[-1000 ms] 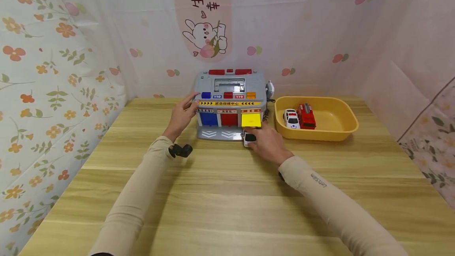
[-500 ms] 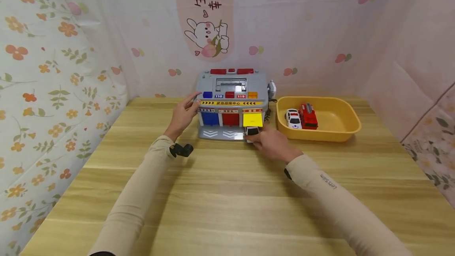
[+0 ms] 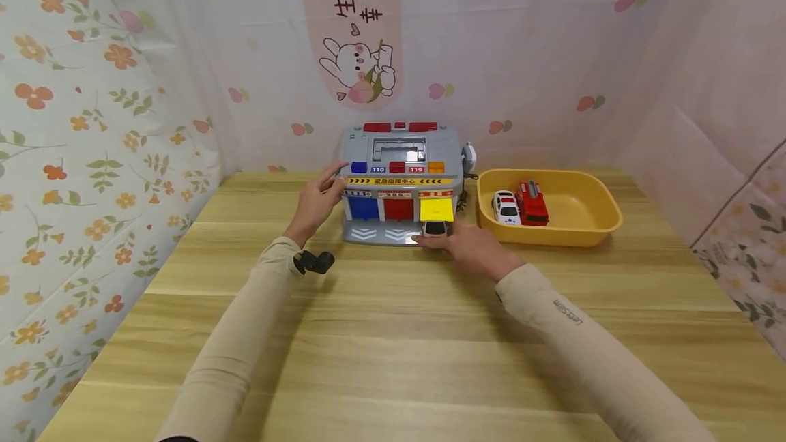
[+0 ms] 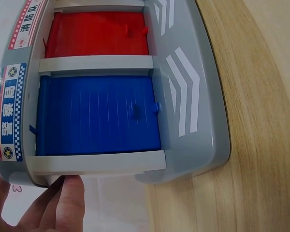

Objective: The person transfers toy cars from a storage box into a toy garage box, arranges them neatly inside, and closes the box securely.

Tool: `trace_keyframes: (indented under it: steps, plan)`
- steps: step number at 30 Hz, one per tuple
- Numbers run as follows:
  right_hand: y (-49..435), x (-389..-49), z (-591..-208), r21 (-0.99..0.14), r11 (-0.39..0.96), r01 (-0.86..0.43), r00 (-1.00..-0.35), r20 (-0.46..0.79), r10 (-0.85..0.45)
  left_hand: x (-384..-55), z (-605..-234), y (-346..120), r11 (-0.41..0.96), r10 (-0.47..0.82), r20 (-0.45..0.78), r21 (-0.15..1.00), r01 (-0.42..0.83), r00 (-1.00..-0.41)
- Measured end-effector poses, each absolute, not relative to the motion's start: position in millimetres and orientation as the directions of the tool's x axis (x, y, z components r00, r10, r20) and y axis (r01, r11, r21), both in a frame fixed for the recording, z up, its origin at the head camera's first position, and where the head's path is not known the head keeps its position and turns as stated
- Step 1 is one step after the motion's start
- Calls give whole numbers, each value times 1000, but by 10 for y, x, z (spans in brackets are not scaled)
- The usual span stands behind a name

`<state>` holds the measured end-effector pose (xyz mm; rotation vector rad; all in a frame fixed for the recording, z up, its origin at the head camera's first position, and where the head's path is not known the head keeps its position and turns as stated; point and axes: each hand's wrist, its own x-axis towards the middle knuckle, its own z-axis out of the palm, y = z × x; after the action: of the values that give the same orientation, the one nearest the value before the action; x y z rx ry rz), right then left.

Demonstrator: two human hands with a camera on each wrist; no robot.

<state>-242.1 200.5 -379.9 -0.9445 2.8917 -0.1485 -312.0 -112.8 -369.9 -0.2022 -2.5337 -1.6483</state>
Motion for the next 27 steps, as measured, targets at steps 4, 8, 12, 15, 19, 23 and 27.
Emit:
trace_keyframes:
  steps: [4,8,12,15,19,23,27]
  plan:
    - [2025,-2401,-3755,-155,803,-576,-793,-133,-594,-3130,-3692,-1135,396,40,171,902,173,-984]
    - [2057,-2406,-3771,-180,803,-568,-800,-108,-590,-3135,-3699,-1141,391,39,169,904,171,-985]
    - [2111,-2399,-3809,-181,798,-575,-803,-64,-593,-3126,-3708,-1126,388,56,164,905,173,-985]
    - [2153,-2393,-3834,-170,794,-584,-800,-44,-598,-3114,-3710,-1111,388,61,164,905,175,-985]
    - [2181,-2392,-3838,-172,799,-576,-805,-49,-591,-3102,-3705,-1106,396,53,167,902,174,-985]
    - [2192,-2409,-3834,-178,811,-557,-816,-63,-574,-3110,-3704,-1101,407,49,177,895,181,-983]
    - [2183,-2441,-3851,-155,825,-543,-829,-55,-556,-3112,-3703,-1097,414,44,181,891,183,-982]
